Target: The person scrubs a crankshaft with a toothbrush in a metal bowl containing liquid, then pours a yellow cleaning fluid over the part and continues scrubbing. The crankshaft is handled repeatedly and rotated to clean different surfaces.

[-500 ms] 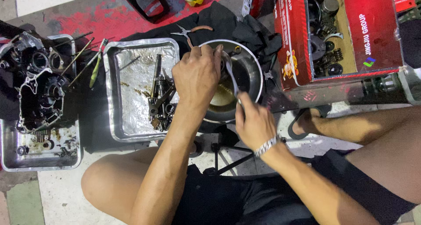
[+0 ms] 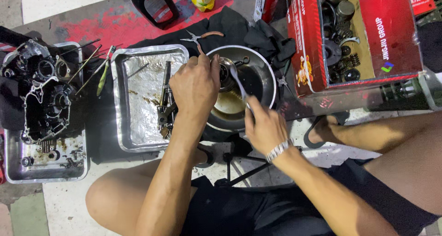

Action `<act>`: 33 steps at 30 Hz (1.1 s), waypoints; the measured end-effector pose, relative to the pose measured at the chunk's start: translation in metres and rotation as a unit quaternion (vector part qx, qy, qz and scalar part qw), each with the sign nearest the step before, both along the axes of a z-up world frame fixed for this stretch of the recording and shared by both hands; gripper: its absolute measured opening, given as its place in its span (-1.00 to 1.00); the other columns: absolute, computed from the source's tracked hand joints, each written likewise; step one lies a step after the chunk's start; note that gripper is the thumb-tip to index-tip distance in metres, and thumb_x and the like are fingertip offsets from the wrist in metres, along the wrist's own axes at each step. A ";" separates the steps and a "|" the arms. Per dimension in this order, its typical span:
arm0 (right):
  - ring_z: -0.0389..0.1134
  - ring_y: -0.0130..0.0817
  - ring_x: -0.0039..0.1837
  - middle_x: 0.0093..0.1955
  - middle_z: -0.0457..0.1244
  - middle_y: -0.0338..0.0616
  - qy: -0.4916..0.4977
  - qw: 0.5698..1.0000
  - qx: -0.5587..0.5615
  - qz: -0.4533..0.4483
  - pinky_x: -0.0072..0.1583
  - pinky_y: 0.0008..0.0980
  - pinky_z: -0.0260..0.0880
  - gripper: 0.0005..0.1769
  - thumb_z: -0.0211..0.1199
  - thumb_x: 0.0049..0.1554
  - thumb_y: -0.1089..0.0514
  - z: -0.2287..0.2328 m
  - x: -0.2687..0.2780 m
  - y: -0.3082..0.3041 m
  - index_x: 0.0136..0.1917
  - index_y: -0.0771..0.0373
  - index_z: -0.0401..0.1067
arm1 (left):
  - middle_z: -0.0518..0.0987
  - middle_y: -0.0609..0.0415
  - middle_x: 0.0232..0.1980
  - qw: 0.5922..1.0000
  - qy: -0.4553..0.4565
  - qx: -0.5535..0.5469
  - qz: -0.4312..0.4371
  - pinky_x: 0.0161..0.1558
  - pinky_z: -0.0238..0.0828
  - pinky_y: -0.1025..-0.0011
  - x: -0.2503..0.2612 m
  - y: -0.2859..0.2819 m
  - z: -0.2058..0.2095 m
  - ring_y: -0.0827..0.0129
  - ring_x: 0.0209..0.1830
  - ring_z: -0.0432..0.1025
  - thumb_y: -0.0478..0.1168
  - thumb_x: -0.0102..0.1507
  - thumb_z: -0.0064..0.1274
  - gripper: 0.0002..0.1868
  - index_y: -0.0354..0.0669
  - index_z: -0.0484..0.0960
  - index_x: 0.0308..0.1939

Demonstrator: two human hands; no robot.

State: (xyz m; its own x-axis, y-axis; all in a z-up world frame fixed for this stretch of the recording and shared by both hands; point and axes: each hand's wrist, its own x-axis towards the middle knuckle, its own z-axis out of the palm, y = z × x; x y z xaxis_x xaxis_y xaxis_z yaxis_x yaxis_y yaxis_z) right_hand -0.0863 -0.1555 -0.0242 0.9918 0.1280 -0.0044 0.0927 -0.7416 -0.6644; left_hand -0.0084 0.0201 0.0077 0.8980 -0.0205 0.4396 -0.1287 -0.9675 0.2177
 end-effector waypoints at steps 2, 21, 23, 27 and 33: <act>0.40 0.26 -0.23 -0.25 0.37 0.17 -0.042 0.999 -0.014 0.021 -0.16 0.14 0.38 -0.70 0.13 0.22 0.18 -0.007 0.022 0.004 0.23 0.17 0.34 | 0.60 -0.10 -0.40 1.000 0.003 0.007 0.001 -0.45 0.43 0.06 -0.003 -0.001 -0.001 -0.05 -0.46 0.54 -0.01 0.39 0.06 -0.63 -0.19 0.59 -0.38; 0.42 0.16 -0.19 -0.16 0.39 0.12 -0.119 0.993 -0.026 0.007 -0.14 0.05 0.39 -0.70 0.18 0.22 0.19 -0.028 0.022 -0.022 0.24 0.14 0.42 | 0.58 -0.04 -0.40 0.999 0.002 -0.029 -0.013 -0.46 0.40 0.06 -0.006 -0.010 0.008 -0.01 -0.44 0.53 -0.04 0.35 0.10 -0.68 -0.17 0.59 -0.38; 0.42 0.14 -0.21 -0.16 0.40 0.10 -0.137 0.990 -0.028 -0.001 -0.16 0.05 0.39 -0.69 0.19 0.22 0.19 -0.031 0.022 -0.029 0.25 0.13 0.44 | 0.58 -0.05 -0.40 0.999 0.008 -0.030 -0.017 -0.44 0.40 0.05 -0.005 -0.012 0.008 -0.02 -0.44 0.53 -0.03 0.36 0.11 -0.65 -0.18 0.55 -0.42; 0.41 0.10 -0.28 -0.19 0.38 0.13 -0.148 0.988 -0.027 0.019 -0.25 0.00 0.40 -0.65 0.20 0.20 0.21 -0.037 0.018 -0.028 0.26 0.19 0.44 | 0.58 -0.06 -0.39 0.999 -0.002 -0.042 -0.034 -0.42 0.40 0.05 -0.006 -0.014 0.009 -0.02 -0.42 0.53 -0.04 0.37 0.11 -0.64 -0.18 0.53 -0.42; 0.42 -0.01 -0.35 -0.25 0.38 0.09 -0.091 0.994 -0.058 0.028 -0.33 -0.06 0.40 -0.71 0.17 0.26 0.19 -0.036 0.036 -0.044 0.26 0.16 0.45 | 0.60 -0.06 -0.42 0.998 0.046 -0.043 -0.030 -0.46 0.38 0.03 -0.010 -0.011 0.014 -0.07 -0.48 0.51 0.00 0.34 0.15 -0.64 -0.16 0.58 -0.42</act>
State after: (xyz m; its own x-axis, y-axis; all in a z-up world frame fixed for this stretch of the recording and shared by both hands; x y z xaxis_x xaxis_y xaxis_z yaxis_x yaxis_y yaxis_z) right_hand -0.0503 -0.1996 -0.0597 0.9687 0.1925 0.1565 0.2472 -0.8026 -0.5429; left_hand -0.0183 0.0091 0.0216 0.9326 -0.0407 0.3587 -0.1613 -0.9359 0.3131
